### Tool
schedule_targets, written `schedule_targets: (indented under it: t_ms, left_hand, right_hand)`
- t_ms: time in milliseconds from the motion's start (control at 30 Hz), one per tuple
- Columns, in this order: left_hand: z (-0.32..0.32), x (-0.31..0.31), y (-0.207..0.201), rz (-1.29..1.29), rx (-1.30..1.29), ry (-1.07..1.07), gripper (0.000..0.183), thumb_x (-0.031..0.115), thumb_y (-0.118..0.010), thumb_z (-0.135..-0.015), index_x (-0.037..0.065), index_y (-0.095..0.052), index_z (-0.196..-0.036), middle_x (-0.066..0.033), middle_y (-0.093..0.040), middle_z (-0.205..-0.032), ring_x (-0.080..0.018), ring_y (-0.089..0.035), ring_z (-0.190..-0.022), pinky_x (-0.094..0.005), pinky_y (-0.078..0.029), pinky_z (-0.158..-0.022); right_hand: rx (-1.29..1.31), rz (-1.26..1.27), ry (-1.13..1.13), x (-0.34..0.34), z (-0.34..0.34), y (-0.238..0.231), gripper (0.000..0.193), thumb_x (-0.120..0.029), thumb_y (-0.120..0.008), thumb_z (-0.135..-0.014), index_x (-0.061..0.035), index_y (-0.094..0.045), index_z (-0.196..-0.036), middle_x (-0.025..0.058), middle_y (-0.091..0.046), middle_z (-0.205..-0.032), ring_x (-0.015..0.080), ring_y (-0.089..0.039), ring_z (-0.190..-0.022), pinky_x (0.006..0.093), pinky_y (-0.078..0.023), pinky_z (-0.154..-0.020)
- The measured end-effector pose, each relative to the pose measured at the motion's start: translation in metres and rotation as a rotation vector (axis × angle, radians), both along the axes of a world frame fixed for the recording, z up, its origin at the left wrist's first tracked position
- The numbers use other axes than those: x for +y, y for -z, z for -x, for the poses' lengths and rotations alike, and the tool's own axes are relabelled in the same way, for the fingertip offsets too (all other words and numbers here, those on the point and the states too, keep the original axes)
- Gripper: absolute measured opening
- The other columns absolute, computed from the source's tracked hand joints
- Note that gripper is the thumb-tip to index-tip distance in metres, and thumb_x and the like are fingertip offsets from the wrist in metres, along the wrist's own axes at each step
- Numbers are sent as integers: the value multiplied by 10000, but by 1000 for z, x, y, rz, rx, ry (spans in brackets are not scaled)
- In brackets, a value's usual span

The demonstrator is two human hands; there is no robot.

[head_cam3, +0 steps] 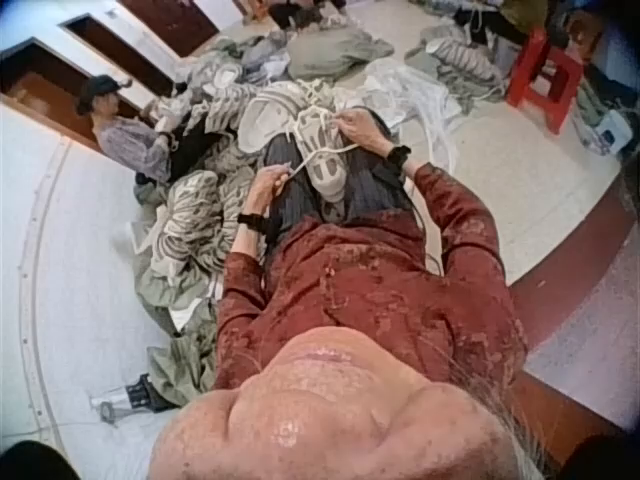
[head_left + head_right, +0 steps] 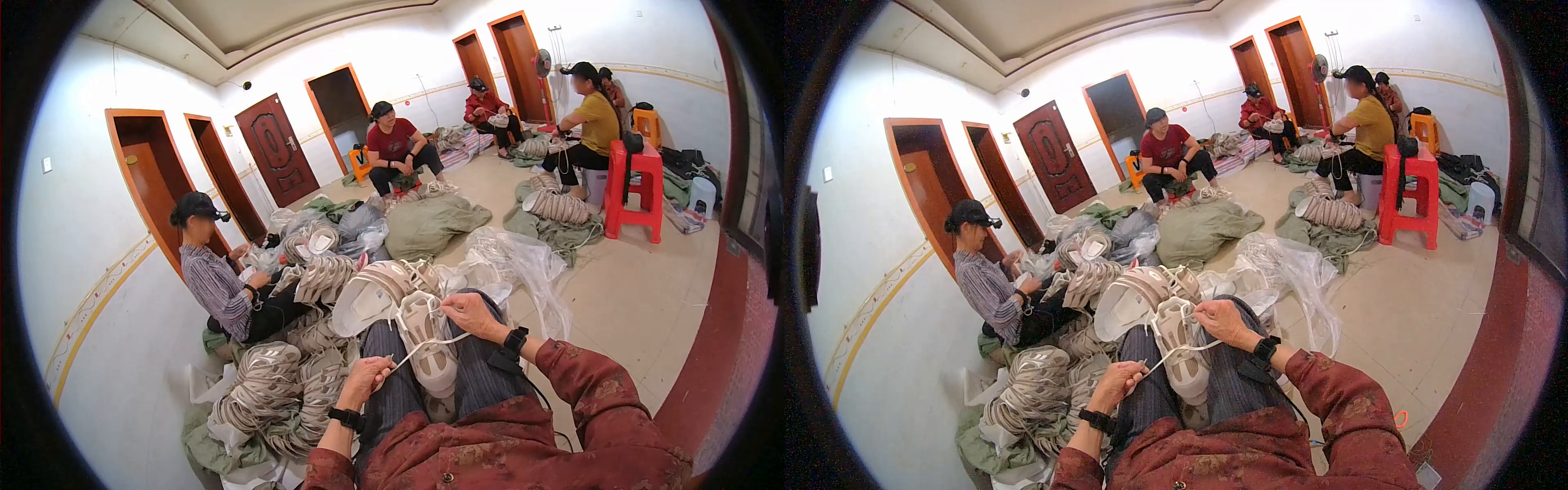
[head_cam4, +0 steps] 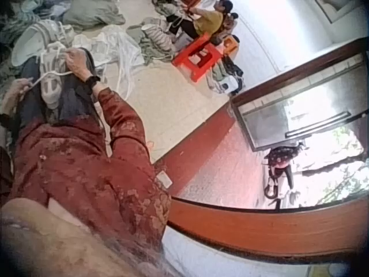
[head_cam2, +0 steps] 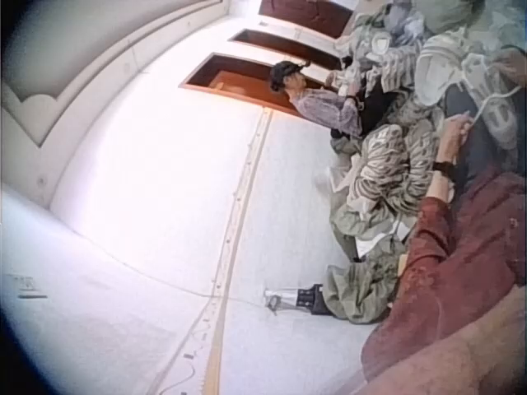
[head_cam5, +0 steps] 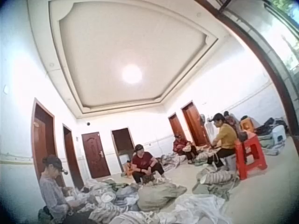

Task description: Thread laces into a shoe and tie them while sitting.

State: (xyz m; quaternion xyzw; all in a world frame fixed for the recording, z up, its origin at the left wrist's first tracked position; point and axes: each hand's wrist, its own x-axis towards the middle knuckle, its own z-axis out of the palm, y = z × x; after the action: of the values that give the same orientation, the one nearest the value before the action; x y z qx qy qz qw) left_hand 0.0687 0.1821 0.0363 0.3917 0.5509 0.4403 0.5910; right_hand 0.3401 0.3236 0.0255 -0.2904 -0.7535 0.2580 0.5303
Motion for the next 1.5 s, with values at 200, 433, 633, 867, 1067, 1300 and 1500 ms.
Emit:
schedule_targets:
  t_ms: [200,433,633,867,1067,1300,1500]
  left_hand:
    - [-8,-3,-8,-15,18,16,211,180,-605,-950,-2,-651,-854,41,-560,-615,-2,-425,-437,-145,-296,-382]
    - [-10,-7,-11,-60,75,-3,200,171,-604,-944,-10,-658,-876,48,-557,-631,2,-413,-449,-133,-288,-410]
    - [-11,-6,-12,-44,73,-18,194,163,-613,-935,-15,-662,-875,44,-556,-624,-1,-422,-451,-135,-293,-408]
    - [-12,-6,-12,-41,58,-38,199,169,-622,-936,-12,-665,-865,41,-554,-611,-4,-417,-434,-137,-293,-394]
    - [-7,-3,-6,-43,39,-27,202,173,-620,-939,-10,-663,-863,42,-550,-601,-5,-420,-425,-137,-294,-381]
    - [-8,-3,-7,-35,28,-40,176,146,-625,-925,-14,-661,-860,40,-550,-601,-10,-426,-422,-137,-298,-377]
    - [-8,-5,-8,-20,4,-51,179,147,-628,-922,-14,-660,-850,37,-551,-603,-12,-433,-430,-136,-310,-378]
  right_hand:
    - [-6,69,12,2,-4,3,205,-207,-626,-827,-19,-701,-864,185,-668,-749,313,-674,-700,370,-514,-641]
    - [-27,1,19,7,-3,7,202,-160,-632,-853,27,-659,-925,145,-655,-740,147,-598,-665,302,-481,-637]
    - [10,34,24,6,-3,6,226,-242,-632,-820,-35,-695,-887,199,-662,-779,353,-659,-734,399,-505,-658]
    - [8,-9,54,7,-2,8,214,-208,-623,-836,-7,-675,-889,189,-650,-761,301,-636,-696,376,-493,-647]
    - [-5,3,56,6,-2,7,215,-207,-623,-838,-7,-677,-894,190,-649,-756,299,-634,-694,374,-494,-648]
    - [-29,13,57,5,-4,3,234,-231,-618,-825,-23,-698,-894,197,-666,-780,351,-664,-749,408,-515,-680]
    - [-42,58,55,3,-4,1,234,-237,-614,-825,-25,-694,-886,200,-665,-776,356,-662,-741,409,-515,-676]
